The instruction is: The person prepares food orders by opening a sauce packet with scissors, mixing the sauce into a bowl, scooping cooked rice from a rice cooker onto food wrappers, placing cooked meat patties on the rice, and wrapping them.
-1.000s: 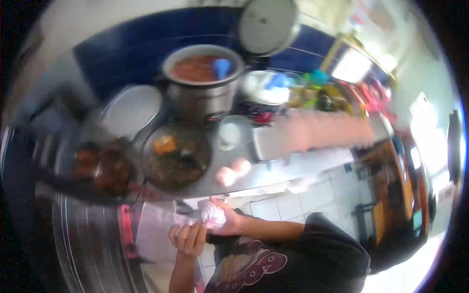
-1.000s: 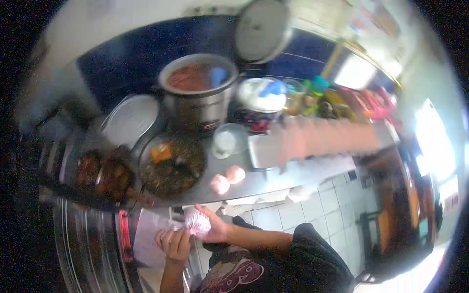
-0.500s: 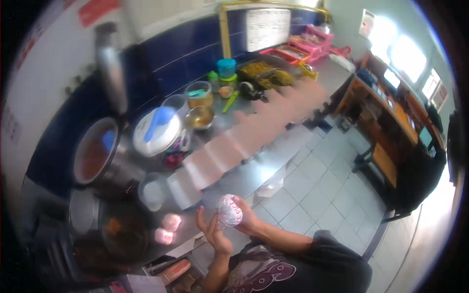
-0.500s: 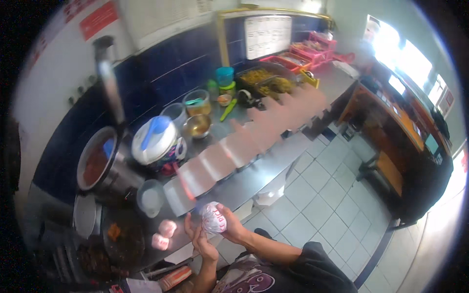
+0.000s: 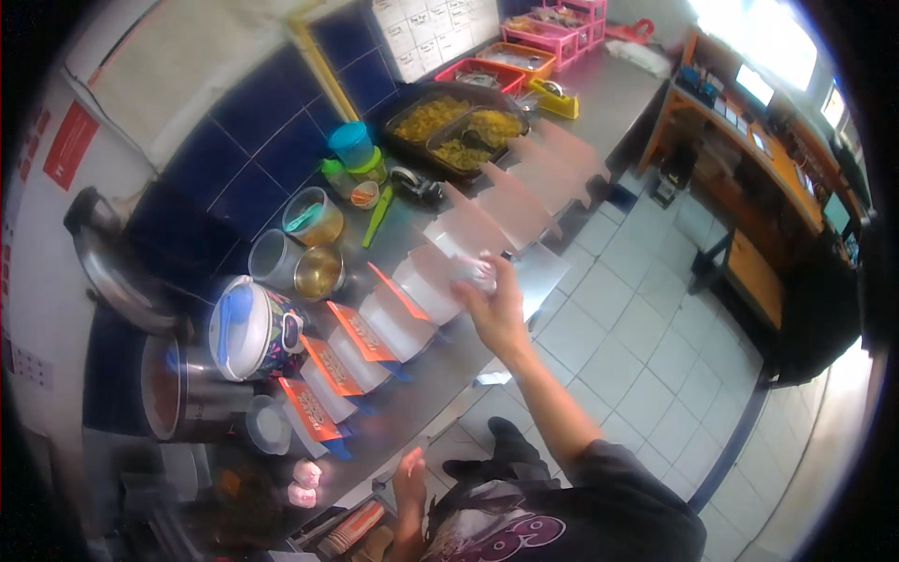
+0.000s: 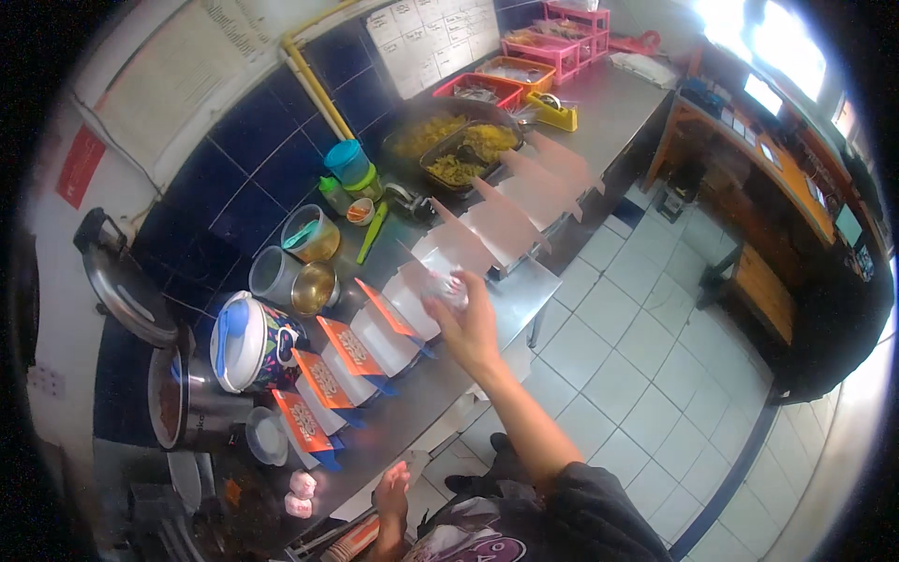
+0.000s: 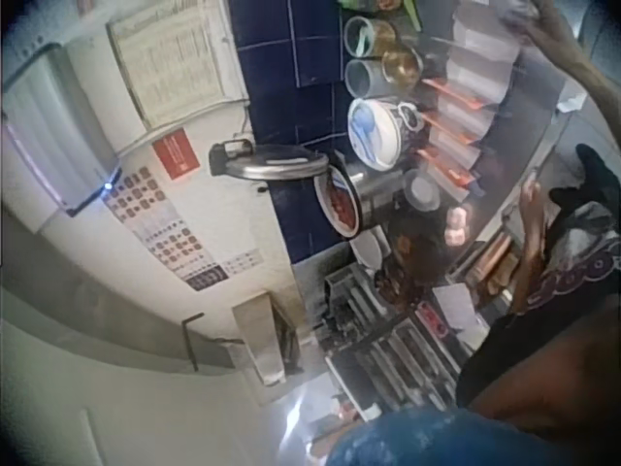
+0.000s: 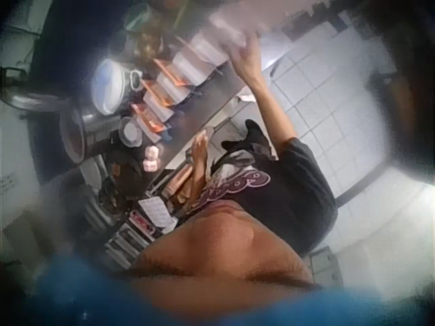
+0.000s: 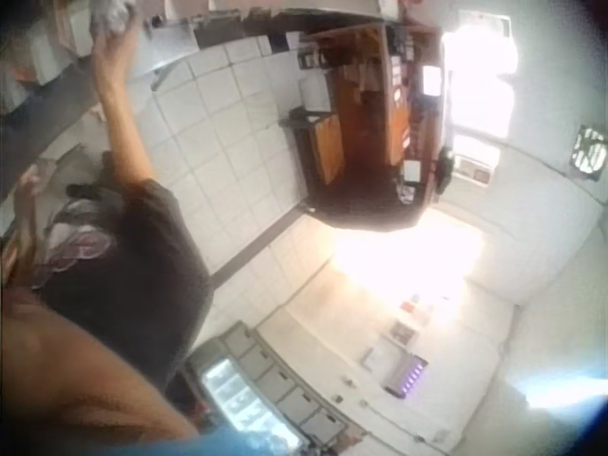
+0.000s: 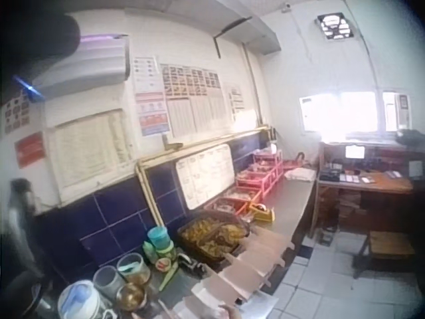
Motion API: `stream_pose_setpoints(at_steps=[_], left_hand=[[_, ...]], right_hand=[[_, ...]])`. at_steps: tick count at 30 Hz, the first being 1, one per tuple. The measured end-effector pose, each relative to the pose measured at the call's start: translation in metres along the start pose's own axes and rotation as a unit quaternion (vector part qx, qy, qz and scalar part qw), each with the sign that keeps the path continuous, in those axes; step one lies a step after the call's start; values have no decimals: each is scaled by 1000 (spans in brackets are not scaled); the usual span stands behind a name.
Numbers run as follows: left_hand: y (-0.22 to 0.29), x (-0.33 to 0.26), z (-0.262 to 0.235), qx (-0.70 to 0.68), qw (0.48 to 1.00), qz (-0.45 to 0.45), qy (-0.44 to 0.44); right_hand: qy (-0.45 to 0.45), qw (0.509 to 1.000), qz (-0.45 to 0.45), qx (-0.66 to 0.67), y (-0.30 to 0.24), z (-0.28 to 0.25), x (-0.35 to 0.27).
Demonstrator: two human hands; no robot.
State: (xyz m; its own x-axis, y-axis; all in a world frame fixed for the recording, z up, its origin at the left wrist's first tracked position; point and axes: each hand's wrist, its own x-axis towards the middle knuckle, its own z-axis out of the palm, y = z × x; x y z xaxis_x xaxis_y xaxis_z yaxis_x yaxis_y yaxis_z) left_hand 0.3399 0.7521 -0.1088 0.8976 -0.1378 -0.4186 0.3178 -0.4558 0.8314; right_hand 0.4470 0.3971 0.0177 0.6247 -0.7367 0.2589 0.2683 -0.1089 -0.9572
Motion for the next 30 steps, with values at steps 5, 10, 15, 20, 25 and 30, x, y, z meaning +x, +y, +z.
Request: stream_pose_setpoints(at_steps=[5, 10, 15, 20, 25, 30], left_hand=[[2, -9, -3, -35, 999, 1, 42], [-9, -26, -5, -11, 997, -12, 73], [-23, -40, -9, -108, 990, -30, 91], [-70, -86, -36, -60, 986, -88, 128], [-79, -120, -74, -36, 971, -124, 202], [-123, -168, -159, -121, 904, -202, 357]], right_hand=[[-48, 889, -274, -365, 53, 11, 92], [-212, 843, -164, -466, 110, 41, 142], [-268, 888, 13, -374, 185, 67, 180], [-345, 848, -65, -397, 194, 110, 142], [-332, 834, -100, -430, 181, 99, 185], [-230, 841, -166, -460, 105, 118, 177]])
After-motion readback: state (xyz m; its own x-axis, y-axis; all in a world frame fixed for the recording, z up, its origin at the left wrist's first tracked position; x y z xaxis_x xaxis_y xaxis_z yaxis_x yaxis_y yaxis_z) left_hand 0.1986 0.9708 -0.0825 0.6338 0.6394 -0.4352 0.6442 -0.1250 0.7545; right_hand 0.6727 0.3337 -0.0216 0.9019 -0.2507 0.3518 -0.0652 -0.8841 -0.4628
